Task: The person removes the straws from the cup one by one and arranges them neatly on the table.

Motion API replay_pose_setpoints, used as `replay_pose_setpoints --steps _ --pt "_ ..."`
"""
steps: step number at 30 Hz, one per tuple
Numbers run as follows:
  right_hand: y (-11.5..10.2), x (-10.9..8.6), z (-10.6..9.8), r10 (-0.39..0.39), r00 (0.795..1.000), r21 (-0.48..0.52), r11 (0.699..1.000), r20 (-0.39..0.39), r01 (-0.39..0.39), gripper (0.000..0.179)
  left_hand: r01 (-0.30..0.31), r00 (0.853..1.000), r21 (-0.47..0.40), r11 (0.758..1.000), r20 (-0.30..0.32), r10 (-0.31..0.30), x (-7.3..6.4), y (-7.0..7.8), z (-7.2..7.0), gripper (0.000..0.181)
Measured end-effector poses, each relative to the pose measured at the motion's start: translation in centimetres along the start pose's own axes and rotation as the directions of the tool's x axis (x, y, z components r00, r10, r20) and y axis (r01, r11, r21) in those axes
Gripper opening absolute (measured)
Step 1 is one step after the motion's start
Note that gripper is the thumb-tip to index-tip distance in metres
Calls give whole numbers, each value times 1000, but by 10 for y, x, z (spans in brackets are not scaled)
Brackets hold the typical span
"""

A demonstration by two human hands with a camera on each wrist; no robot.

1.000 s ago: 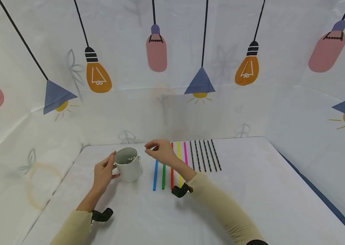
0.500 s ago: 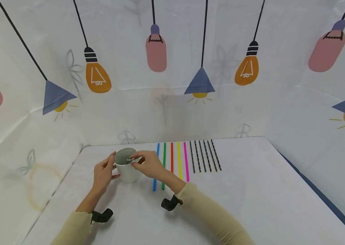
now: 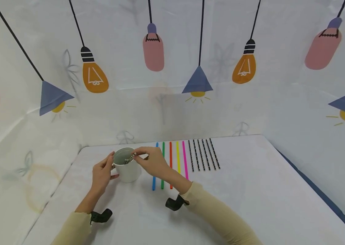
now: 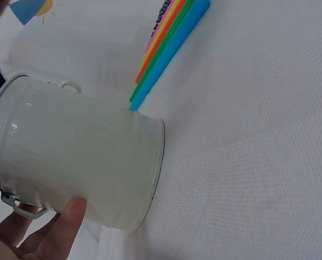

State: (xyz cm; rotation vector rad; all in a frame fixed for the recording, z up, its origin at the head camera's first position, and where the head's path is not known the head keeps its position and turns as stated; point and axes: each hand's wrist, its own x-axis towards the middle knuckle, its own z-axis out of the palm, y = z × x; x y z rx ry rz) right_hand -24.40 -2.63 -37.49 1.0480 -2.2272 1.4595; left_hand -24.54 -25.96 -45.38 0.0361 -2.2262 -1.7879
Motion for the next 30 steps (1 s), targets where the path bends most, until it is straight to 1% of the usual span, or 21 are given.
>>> replay_pose_setpoints --steps 4,6,8,11,13,15,17,19,22,24,26,28,30 --pt "-13 0 -17 -32 994 87 995 -106 42 15 5 1000 -7 1000 -5 -5 -1 1 -2 55" --pt "-18 1 -26 -60 984 131 988 -166 82 16 4 1000 -8 1000 5 -4 -5 11 -2 53" --pt "-32 1 -39 -82 974 171 978 -212 119 17 5 1000 -10 1000 11 -5 -7 16 -2 50" --pt "-53 0 -60 -85 964 231 962 -252 145 21 8 1000 -19 1000 16 -8 -7 17 -1 48" --pt "-66 0 -74 -72 962 275 950 -263 146 26 8 1000 -24 1000 14 -7 -4 8 -1 50" --pt "-66 1 -85 -55 961 303 943 -269 139 31 6 1000 -27 1000 13 -5 -2 2 -1 52" --pt "-63 1 -95 -39 958 319 939 -283 133 36 9 1000 -24 1000 12 -9 -1 0 0 55" --pt "-57 0 -105 -28 952 308 943 -304 126 37 12 1000 -27 1000 9 -11 0 -2 0 56" --pt "-45 -3 -117 -10 941 262 960 -337 104 27 9 1000 -29 1000 5 -9 0 -2 0 57" --pt "-36 -7 -124 11 936 223 972 -352 73 19 1 1000 -26 1000 8 -1 -1 -2 -1 58" --pt "-26 -11 -132 53 932 193 981 -358 18 15 -2 1000 -24 1000 9 2 -1 -2 -1 58" --pt "-11 -14 -140 94 931 188 982 -353 -28 18 -2 1000 -25 1000 10 2 -1 -1 -1 58" --pt "4 -18 -149 152 929 206 975 -337 -85 24 1 1000 -28 1000 9 0 0 -1 0 57"
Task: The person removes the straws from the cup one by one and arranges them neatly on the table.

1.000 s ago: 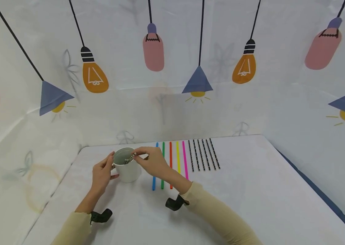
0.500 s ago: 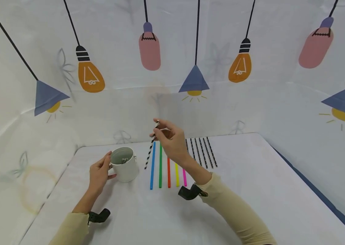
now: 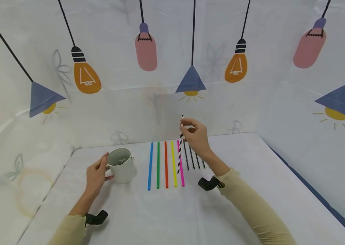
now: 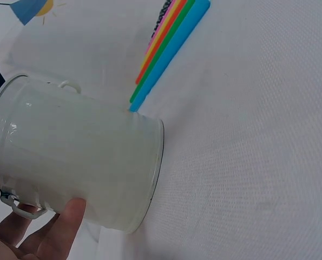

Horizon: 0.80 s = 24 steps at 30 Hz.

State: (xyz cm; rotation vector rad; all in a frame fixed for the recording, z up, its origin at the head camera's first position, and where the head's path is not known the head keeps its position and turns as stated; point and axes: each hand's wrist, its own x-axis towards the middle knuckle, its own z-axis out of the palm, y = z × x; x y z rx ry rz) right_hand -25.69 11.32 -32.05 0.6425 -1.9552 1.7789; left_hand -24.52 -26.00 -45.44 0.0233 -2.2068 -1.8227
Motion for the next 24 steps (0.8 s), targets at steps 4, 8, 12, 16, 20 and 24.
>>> replay_pose_setpoints --steps 4,8,12,16,20,24 --pt "28 6 -23 105 994 22 994 39 -106 38 -8 1000 -1 1000 -2 8 4 2 -1 57" --pt "51 11 -43 214 975 38 976 62 -216 47 -10 1000 -5 1000 -17 10 7 4 -2 57" --pt "71 11 -62 292 956 30 956 22 -292 41 -3 1000 -4 1000 -16 3 7 5 -1 56" --pt "88 7 -80 320 947 -25 947 -29 -320 31 1 1000 -1 1000 0 -1 5 5 -1 56" --pt "103 3 -94 352 934 -84 931 -56 -356 27 15 1000 9 1000 -5 -15 2 3 -1 56" --pt "115 1 -107 389 918 -154 905 -79 -397 30 18 1000 17 1000 -9 -17 0 1 -1 57"
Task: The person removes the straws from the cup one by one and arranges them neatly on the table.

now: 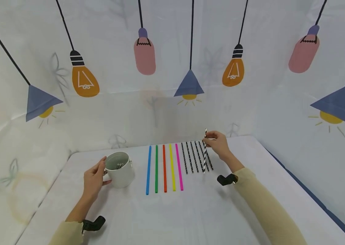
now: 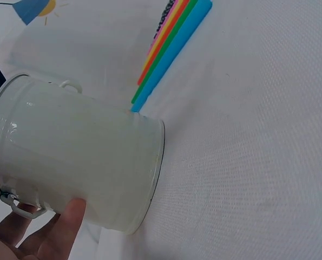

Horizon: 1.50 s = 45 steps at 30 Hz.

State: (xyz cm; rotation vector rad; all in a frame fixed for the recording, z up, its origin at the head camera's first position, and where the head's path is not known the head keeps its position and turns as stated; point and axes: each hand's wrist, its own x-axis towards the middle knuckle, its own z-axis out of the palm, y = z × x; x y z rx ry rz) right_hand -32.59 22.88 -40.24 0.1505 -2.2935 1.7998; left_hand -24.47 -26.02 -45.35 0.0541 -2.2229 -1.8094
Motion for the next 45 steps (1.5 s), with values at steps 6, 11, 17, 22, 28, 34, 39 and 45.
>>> replay_pose_setpoints --steps 6,11,17,22,28,34,39,45 --pt "13 12 -9 53 998 -81 995 -25 -54 39 -25 1000 10 1000 -9 25 0 0 -1 56" --pt "22 20 -13 97 994 -137 985 -40 -102 37 -21 1000 14 1000 -16 22 -1 -1 -3 55" --pt "33 27 -15 126 991 -165 978 -44 -132 36 -24 1000 2 1000 -18 24 -2 -3 -4 57" --pt "46 29 -13 158 986 -182 969 -53 -165 35 -18 1000 13 1000 -23 18 -3 -7 -4 57" --pt "60 28 -13 175 983 -211 960 -65 -184 34 -21 999 9 1000 -25 21 -3 -10 -2 57" --pt "66 31 -16 172 982 -240 953 -75 -185 33 -23 999 2 1000 -27 23 -2 -12 1 57" --pt "67 34 -14 172 983 -280 943 -58 -181 33 -23 999 7 1000 -28 23 -1 -11 2 57" --pt "70 37 -12 175 983 -322 928 -63 -186 31 -21 999 -7 1000 -29 21 0 -10 2 59"
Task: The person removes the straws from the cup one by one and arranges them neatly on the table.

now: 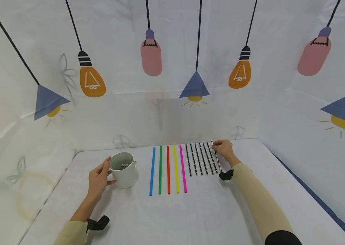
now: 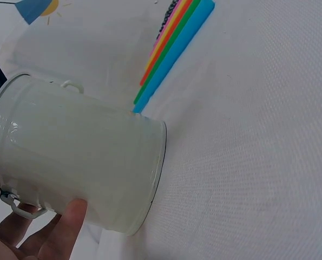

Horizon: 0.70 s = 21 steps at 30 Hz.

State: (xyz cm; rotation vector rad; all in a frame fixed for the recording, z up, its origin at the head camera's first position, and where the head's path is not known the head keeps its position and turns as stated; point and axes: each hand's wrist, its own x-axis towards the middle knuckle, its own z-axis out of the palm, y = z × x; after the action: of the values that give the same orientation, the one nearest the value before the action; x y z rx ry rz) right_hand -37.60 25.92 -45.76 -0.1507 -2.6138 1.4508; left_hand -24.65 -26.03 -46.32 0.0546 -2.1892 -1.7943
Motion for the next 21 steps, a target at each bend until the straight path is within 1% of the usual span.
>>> replay_pose_setpoints --steps 7,11,17,21 --pt "10 0 2 15 1000 -58 998 3 -15 30 14 1000 4 1000 8 -14 -5 -2 -1 58" --pt "13 -1 4 6 1000 -96 995 -18 -8 30 18 1000 4 1000 8 -18 -7 -3 -1 58" --pt "16 3 3 19 999 -149 989 -25 -23 30 2 1000 1 1000 9 -2 -6 0 -1 57" --pt "15 7 4 20 1000 -142 990 -19 -23 31 -9 1000 1 1000 6 9 -3 2 -1 57"
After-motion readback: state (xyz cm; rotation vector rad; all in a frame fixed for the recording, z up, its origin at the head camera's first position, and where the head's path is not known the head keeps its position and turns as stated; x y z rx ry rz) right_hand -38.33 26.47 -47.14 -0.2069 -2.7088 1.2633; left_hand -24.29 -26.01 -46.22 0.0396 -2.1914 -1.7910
